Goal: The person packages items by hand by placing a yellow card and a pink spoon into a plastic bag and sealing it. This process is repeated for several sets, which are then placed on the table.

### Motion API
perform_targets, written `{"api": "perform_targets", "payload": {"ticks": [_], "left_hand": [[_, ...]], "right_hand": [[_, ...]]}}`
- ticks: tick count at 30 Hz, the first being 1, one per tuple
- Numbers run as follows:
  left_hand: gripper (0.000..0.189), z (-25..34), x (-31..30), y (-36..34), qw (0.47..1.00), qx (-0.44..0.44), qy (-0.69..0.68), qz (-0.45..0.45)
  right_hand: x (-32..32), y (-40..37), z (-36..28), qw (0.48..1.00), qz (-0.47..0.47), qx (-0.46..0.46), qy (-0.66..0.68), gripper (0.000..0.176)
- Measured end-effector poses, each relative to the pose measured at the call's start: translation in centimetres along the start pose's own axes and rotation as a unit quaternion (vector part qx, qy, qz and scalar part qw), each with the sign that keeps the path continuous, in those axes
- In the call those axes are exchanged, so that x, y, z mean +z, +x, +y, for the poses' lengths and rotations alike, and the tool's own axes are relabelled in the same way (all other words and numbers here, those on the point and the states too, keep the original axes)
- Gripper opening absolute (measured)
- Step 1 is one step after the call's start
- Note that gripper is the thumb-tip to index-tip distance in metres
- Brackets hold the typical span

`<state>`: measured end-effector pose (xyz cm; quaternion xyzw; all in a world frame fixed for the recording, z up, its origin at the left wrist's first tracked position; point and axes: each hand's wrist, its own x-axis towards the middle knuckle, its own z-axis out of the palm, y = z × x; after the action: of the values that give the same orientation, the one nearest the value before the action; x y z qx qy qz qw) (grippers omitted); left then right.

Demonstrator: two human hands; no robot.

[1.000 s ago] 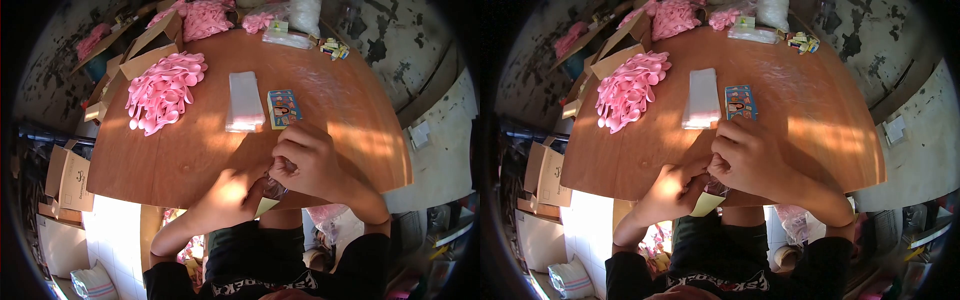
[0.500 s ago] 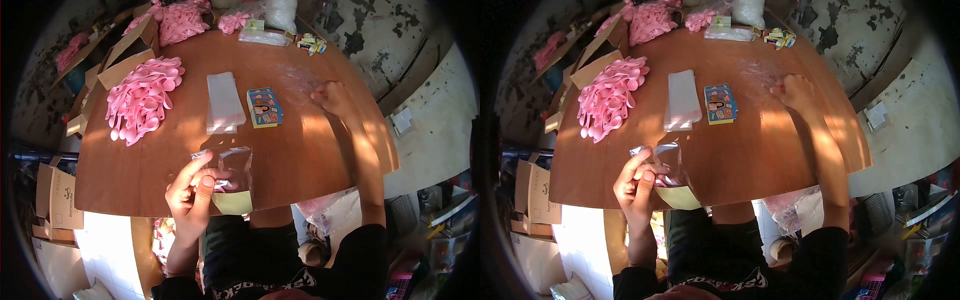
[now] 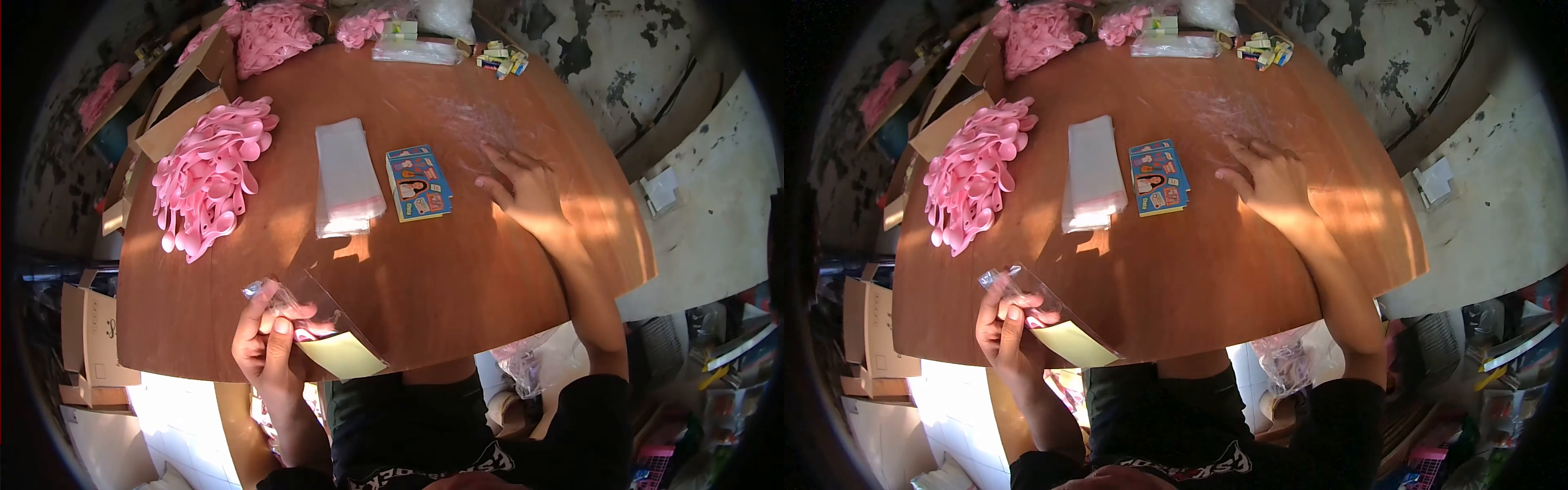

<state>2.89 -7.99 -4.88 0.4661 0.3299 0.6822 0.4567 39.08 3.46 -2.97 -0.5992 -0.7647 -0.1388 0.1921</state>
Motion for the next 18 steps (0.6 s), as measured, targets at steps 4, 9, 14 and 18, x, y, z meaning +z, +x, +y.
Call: {"api": "perform_targets", "payload": {"ticks": [4, 9, 14, 18], "left_hand": [[0.039, -1.0, -1.4, 0.2, 1.0, -0.004, -0.009, 0.001], [0.037, -1.6, -1.3, -0.1, 0.998, -0.048, -0.004, 0.048], [0.039, -2.2, -1.3, -0.4, 0.997, -0.044, 0.026, 0.061], [0.037, -2.4, -1.7, -0.5, 0.999, -0.04, -0.002, 0.036]], "right_hand": [[-0.1, -0.3, -0.5, 0.999, -0.02, 0.0, 0.03, 0.055], [0.5, -0.7, -0.7, 0.991, 0.059, -0.109, 0.041, 0.056], [0.0, -0.8, -0.9, 0.994, 0.008, -0.108, 0.034, 0.055], [0.2, -0.8, -1.0, 0.993, 0.019, -0.115, 0.026, 0.056]]}}
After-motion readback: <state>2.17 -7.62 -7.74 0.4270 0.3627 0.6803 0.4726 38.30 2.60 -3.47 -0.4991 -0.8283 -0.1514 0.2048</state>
